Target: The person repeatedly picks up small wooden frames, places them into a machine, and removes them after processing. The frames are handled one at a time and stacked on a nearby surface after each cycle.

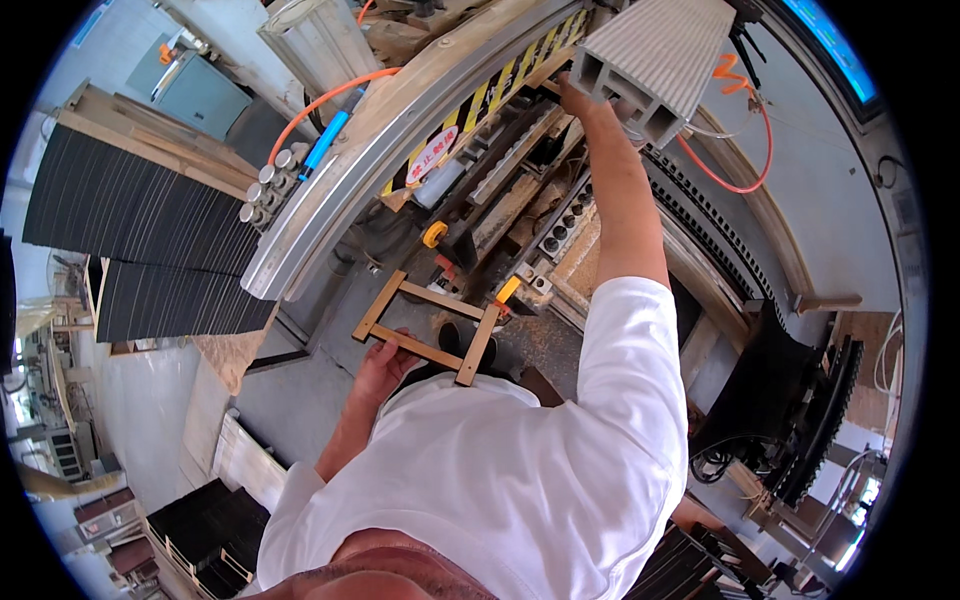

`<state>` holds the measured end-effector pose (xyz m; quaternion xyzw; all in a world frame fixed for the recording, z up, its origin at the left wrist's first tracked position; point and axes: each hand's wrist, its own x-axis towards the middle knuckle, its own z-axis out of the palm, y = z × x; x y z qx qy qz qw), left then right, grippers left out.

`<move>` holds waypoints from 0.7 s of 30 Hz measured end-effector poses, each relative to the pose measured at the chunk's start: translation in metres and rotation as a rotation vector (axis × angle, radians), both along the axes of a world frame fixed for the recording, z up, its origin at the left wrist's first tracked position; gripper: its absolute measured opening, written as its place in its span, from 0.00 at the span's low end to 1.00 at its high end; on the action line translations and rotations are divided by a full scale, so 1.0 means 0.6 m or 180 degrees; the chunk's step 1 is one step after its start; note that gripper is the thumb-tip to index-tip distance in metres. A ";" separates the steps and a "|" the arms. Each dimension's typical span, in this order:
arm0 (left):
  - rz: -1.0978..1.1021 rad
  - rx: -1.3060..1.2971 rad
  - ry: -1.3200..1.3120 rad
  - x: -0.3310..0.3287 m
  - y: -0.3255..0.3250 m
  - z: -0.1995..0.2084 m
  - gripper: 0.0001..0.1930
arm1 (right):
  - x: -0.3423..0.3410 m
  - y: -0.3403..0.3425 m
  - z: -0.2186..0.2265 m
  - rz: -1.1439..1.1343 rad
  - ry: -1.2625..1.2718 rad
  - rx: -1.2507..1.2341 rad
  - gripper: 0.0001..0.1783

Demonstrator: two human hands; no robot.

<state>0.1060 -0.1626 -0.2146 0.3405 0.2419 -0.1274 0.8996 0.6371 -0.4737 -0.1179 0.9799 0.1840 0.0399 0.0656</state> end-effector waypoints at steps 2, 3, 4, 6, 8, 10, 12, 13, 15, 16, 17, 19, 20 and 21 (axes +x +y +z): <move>0.0098 0.0023 0.0020 -0.005 0.002 -0.005 0.19 | -0.001 0.003 0.007 -0.0044 0.0114 -0.0025 0.14; 0.0161 0.0036 0.0021 -0.006 0.003 -0.005 0.19 | -0.001 0.004 0.011 -0.0068 0.0164 -0.0042 0.14; 0.0223 0.0049 0.0023 -0.008 0.004 -0.006 0.19 | -0.003 0.005 0.014 -0.0015 0.0162 -0.0125 0.14; 0.0343 0.0078 0.0013 -0.011 0.008 -0.009 0.20 | -0.005 0.008 0.017 0.0024 0.0129 -0.0080 0.13; 0.0465 0.0127 -0.0004 -0.011 0.016 -0.011 0.20 | -0.009 0.014 0.021 0.0024 0.0159 -0.0128 0.13; 0.0516 0.0331 0.0009 -0.015 0.027 -0.008 0.21 | -0.014 0.023 0.027 -0.0006 0.0251 -0.0268 0.13; 0.0593 0.0563 0.0013 -0.021 0.039 -0.007 0.22 | -0.009 0.026 0.024 0.0010 0.0242 -0.0237 0.13; 0.0643 0.0694 0.0023 -0.025 0.046 -0.010 0.22 | -0.004 0.020 0.019 0.0037 0.0287 -0.0167 0.13; 0.0740 0.0951 0.0090 -0.036 0.057 -0.008 0.22 | 0.000 0.016 0.007 0.0093 0.0103 -0.0017 0.14; 0.0730 0.1065 0.0123 -0.034 0.066 -0.004 0.22 | 0.013 -0.003 -0.010 0.0073 -0.0029 0.0041 0.14; 0.0770 0.1186 0.0182 -0.037 0.077 0.002 0.21 | 0.023 -0.010 -0.018 0.0044 0.0045 -0.0218 0.13; 0.0669 0.1566 0.0078 -0.030 0.102 0.023 0.22 | 0.042 -0.061 -0.039 0.0267 -0.0292 -0.0258 0.17; 0.0747 0.1788 0.0139 -0.047 0.112 0.038 0.22 | 0.031 -0.024 -0.029 0.0258 -0.0128 -0.0222 0.18; 0.0932 0.1880 0.0114 -0.067 0.124 0.054 0.22 | 0.022 0.008 -0.007 0.0049 0.0203 -0.0576 0.19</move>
